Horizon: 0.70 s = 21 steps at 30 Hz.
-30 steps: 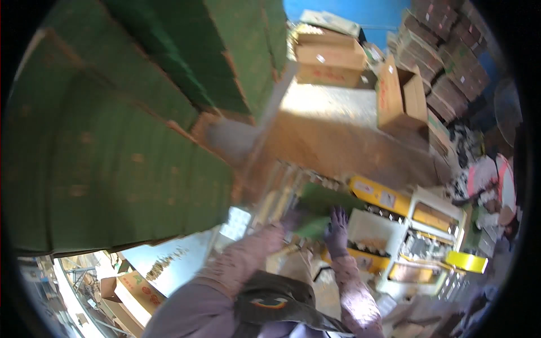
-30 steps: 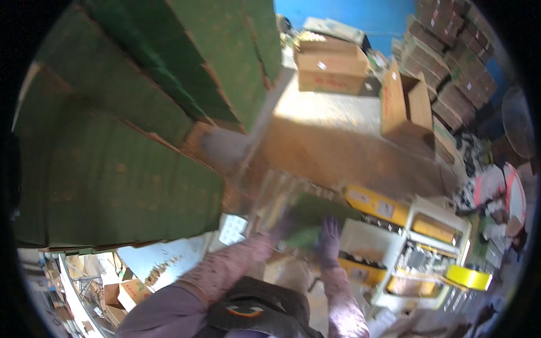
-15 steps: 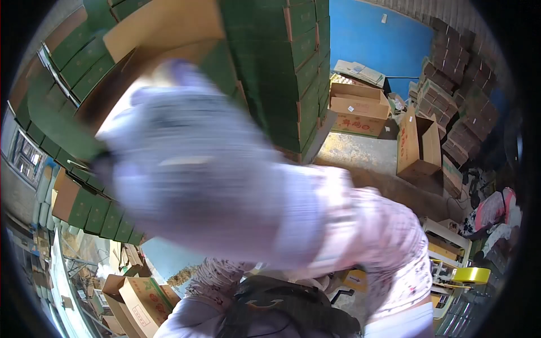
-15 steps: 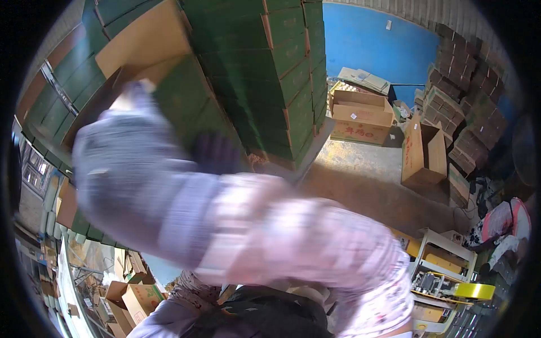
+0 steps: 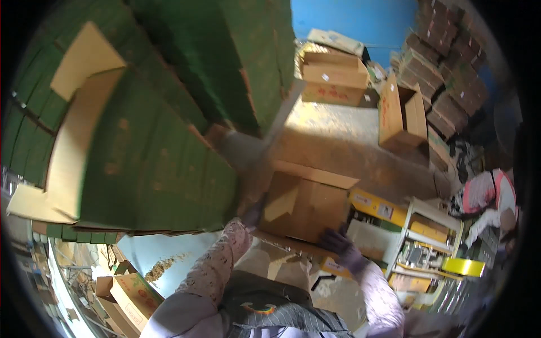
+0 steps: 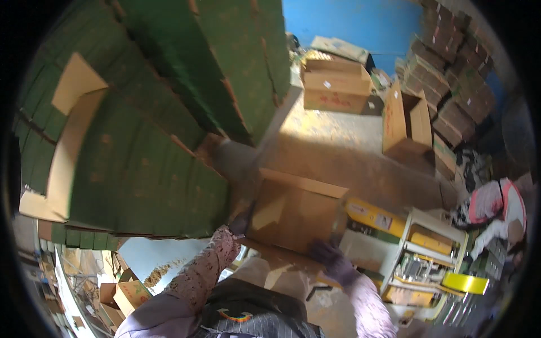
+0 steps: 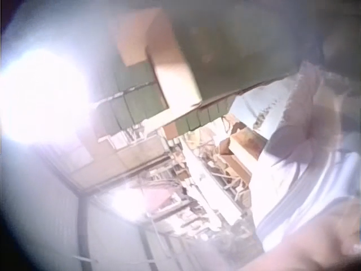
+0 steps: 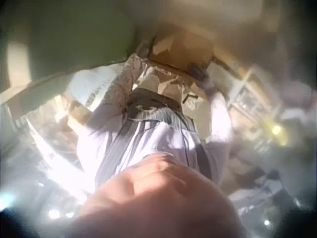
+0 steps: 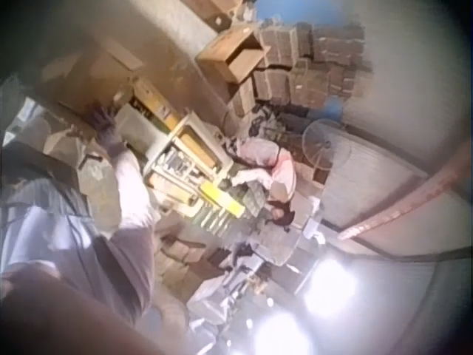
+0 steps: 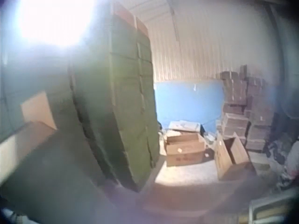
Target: The person assembles cardboard boxes, places smaller boxes inside them by hand, closes the boxes, and stacks them into piles.
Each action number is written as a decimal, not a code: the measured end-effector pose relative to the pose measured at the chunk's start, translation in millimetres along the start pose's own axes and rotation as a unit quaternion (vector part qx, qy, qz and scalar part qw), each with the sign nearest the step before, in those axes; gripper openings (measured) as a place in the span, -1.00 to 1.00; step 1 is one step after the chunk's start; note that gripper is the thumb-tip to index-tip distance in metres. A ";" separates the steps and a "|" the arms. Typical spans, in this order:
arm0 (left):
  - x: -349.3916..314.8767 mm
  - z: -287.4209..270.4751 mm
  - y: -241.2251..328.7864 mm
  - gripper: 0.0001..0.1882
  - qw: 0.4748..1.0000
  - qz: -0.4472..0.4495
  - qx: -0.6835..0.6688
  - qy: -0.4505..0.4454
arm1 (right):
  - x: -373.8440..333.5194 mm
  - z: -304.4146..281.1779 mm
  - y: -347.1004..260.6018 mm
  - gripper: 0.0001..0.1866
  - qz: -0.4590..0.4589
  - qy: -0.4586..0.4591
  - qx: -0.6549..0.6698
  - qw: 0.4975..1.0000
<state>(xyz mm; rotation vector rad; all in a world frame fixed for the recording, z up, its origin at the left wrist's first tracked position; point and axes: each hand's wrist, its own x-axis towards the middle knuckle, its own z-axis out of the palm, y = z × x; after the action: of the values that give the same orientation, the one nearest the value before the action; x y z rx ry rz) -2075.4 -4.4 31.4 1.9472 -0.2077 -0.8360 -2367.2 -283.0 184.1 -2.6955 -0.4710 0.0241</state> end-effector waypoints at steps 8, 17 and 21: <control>-70.9 39.6 56.5 -0.54 0.798 0.393 0.435 -0.142 | -19.5 108.2 -21.2 -0.25 0.334 0.214 0.414 0.819; -45.2 41.0 63.3 -0.46 0.874 0.333 0.353 0.025 | 81.0 79.5 17.5 -0.21 0.515 0.271 -0.067 0.810; -65.6 76.3 65.8 -0.50 0.965 0.182 0.185 0.034 | 47.1 89.4 29.2 -0.39 0.298 0.146 0.010 0.943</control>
<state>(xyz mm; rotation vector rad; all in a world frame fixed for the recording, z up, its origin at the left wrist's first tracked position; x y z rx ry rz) -2159.9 -62.2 94.5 2.1839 -0.6999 -0.5100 -2320.9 -258.2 92.9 -2.6527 0.4354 -0.1971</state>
